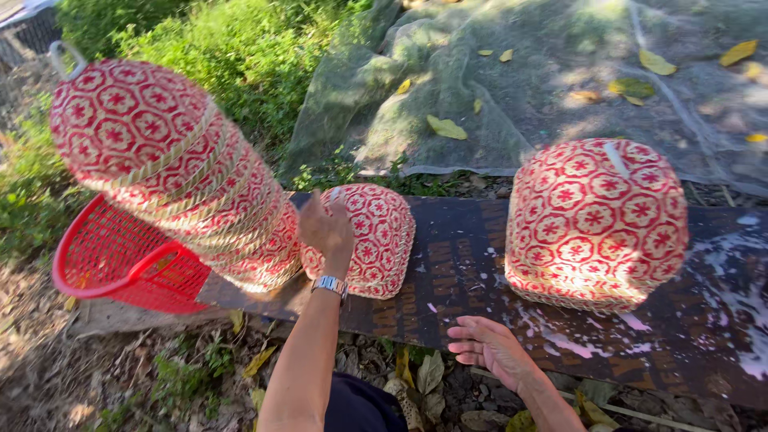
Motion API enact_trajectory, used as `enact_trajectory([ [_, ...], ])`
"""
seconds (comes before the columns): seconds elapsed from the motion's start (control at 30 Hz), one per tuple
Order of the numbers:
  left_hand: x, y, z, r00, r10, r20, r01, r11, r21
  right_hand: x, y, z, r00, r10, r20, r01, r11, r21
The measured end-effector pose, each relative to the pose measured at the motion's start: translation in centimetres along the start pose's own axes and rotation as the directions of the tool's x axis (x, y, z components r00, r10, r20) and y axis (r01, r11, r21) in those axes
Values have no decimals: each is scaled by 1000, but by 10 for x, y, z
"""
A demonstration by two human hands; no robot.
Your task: The person repeatedly picks up red and white patterned woven baskets from a pile, wipes the interior with their hand, and stacks them on a wooden plank. The person continues this process for multiple baskets throughout the clip.
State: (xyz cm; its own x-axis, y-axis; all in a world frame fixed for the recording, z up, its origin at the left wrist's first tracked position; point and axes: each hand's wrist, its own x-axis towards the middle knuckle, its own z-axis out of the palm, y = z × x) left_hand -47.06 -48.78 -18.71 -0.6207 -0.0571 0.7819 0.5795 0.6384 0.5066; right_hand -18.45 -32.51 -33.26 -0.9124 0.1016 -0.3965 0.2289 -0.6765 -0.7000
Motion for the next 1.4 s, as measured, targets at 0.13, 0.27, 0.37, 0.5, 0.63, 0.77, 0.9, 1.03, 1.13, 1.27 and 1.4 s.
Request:
enact_trajectory([
  [0.13, -6, 48, 9, 972, 162, 173, -108, 953, -283, -28, -57, 6, 974, -189, 124, 222, 907, -358],
  [0.27, -33, 144, 34, 851, 440, 286, -229, 801, -553, -87, -148, -14, 918, -388, 80, 366, 752, -548],
  [0.37, -60, 224, 55, 787, 522, 329, -229, 742, -630, -138, -202, -45, 713, -700, -38, 527, 572, -629],
  [0.5, -91, 306, 81, 763, 487, 425, -265, 835, -482, -165, -230, -82, 427, -851, -306, 515, 507, -691],
  [0.63, -114, 349, 102, 862, 331, 384, -221, 927, -303, -157, -220, -112, 340, -783, -521, 431, 622, -654],
  [0.77, -119, 364, 112, 864, 281, 419, -126, 925, -359, -141, -200, -115, 434, -635, -639, 450, 767, -457],
  [0.9, -95, 357, 110, 942, 242, 234, -90, 851, -517, -137, -187, -107, 505, -481, -716, 334, 874, -352],
  [1.03, -57, 318, 93, 909, 27, 417, 230, 801, -553, -143, -187, -96, 210, -817, -537, 179, 572, -800],
  [1.13, -29, 273, 70, 950, 14, 313, 261, 518, -814, -149, -189, -84, 65, -965, -256, 270, 264, -926],
  [1.27, 0, 212, 26, 893, -61, 445, 443, -41, -895, -149, -173, -39, 178, -984, -2, 284, 54, -957],
  [1.4, -11, 157, -31, 776, 185, 603, 631, -219, -744, -135, -143, 29, 345, -874, 342, 492, -142, -859],
])
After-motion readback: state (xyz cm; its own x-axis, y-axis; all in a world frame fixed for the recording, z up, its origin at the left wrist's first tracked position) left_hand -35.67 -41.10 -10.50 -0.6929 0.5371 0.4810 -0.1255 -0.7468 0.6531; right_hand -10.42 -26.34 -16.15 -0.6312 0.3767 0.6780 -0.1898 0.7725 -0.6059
